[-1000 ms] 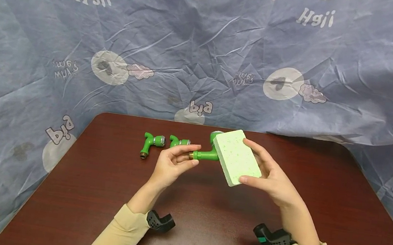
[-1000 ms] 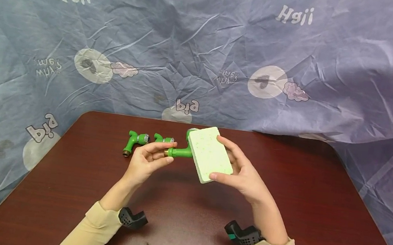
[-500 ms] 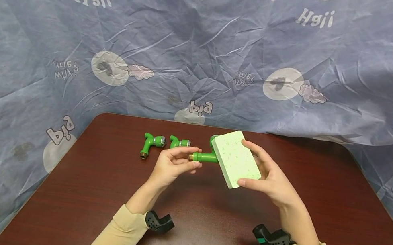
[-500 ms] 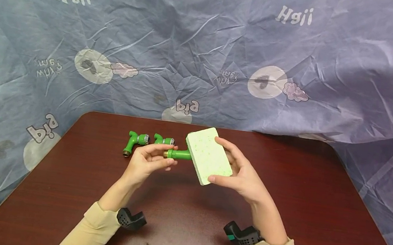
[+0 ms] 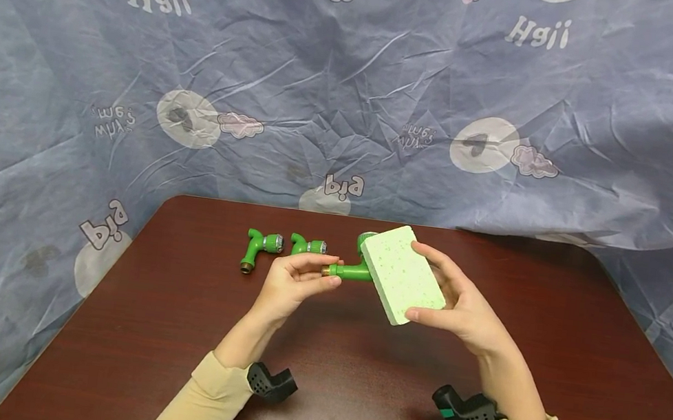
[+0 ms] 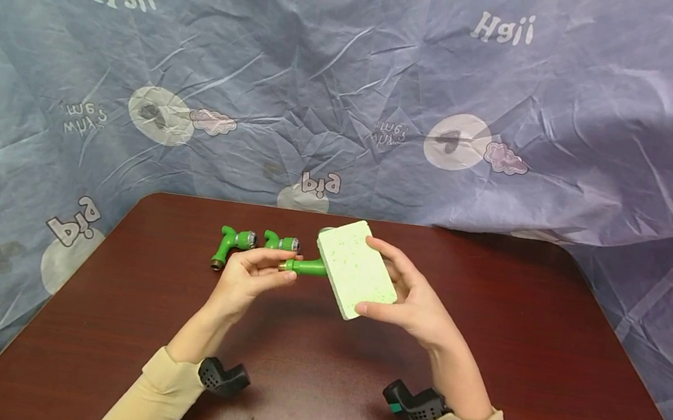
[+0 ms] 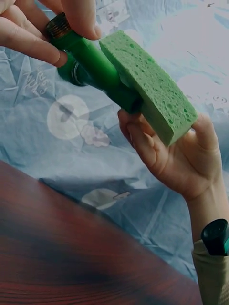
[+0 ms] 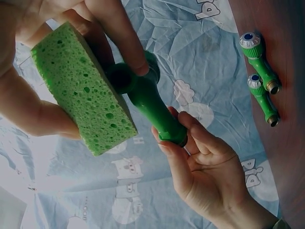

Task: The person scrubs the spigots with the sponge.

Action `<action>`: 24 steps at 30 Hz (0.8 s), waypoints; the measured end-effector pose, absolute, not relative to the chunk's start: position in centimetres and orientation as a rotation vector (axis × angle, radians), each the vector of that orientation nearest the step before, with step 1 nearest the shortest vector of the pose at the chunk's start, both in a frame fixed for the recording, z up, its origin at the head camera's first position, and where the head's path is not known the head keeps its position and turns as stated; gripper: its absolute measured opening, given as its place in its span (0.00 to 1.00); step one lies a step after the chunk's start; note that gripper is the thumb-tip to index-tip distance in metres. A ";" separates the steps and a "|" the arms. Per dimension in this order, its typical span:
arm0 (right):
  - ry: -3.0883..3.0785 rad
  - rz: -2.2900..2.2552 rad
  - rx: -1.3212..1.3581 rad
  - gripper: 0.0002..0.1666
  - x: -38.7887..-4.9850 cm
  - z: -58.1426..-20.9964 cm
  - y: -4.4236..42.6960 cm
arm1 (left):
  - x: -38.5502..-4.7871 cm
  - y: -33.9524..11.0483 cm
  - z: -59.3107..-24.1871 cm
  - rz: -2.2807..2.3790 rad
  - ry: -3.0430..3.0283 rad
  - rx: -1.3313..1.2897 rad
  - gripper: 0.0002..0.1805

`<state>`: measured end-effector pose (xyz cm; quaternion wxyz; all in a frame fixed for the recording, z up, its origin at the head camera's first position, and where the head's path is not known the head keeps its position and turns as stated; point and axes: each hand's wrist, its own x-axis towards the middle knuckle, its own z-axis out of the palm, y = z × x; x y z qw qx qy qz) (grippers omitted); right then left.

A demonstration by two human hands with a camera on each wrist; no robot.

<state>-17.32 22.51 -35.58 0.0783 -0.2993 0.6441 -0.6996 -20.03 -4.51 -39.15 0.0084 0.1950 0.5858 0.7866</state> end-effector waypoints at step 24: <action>2.014 -2.124 -0.890 0.51 -17.1 -35.3 22.3 | -20.2 -5.1 -38.6 2.554 1.850 0.702 0.20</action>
